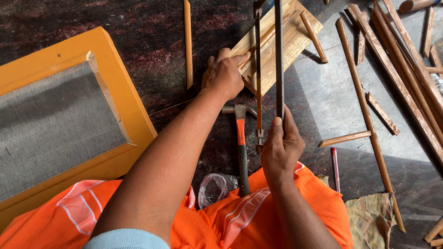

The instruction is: The person assembles a window screen by fitting wooden strips into the frame and securing them with a hammer. They also cut a wooden strip to size using a hand saw.

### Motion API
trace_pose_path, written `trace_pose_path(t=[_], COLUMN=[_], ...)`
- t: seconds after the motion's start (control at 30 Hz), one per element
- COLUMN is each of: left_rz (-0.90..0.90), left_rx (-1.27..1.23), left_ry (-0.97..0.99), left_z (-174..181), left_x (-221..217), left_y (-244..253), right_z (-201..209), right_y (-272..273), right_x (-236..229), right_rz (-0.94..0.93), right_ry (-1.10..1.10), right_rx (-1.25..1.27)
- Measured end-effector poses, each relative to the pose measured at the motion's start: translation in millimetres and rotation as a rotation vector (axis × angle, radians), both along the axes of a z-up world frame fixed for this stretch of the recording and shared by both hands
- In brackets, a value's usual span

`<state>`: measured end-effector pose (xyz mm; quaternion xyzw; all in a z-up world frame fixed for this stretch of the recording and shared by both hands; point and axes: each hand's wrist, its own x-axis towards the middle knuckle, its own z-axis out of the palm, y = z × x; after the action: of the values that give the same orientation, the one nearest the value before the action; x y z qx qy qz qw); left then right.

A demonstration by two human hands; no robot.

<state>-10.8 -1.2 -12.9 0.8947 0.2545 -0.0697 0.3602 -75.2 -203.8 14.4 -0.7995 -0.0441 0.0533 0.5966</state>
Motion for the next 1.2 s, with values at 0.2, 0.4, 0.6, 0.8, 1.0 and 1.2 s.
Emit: trace_pose_path(t=[0.2, 0.4, 0.6, 0.8, 1.0, 1.2], left_rz=[0.053, -0.023, -0.130, -0.207, -0.259, -0.184], left_rx=[-0.060, -0.056, 0.005, 0.113, 0.152, 0.050], left_ry=[0.058, 0.070, 0.288, 0.328, 0.387, 0.338], left_z=[-2, 1, 15, 7, 2, -5], left_x=[0, 1, -6, -9, -1, -3], left_y=[-2, 3, -1, -10, -2, -2], right_z=[3, 8, 14, 16, 18, 9], right_y=[4, 1, 0, -5, -2, 0], right_x=[0, 4, 8, 11, 11, 4], right_rz=[-0.021, -0.018, 0.007, -0.005, -0.024, 0.006], right_ry=[-0.017, 0.025, -0.021, 0.012, 0.088, -0.016], right_rx=[-0.015, 0.025, 0.021, 0.028, 0.048, 0.001])
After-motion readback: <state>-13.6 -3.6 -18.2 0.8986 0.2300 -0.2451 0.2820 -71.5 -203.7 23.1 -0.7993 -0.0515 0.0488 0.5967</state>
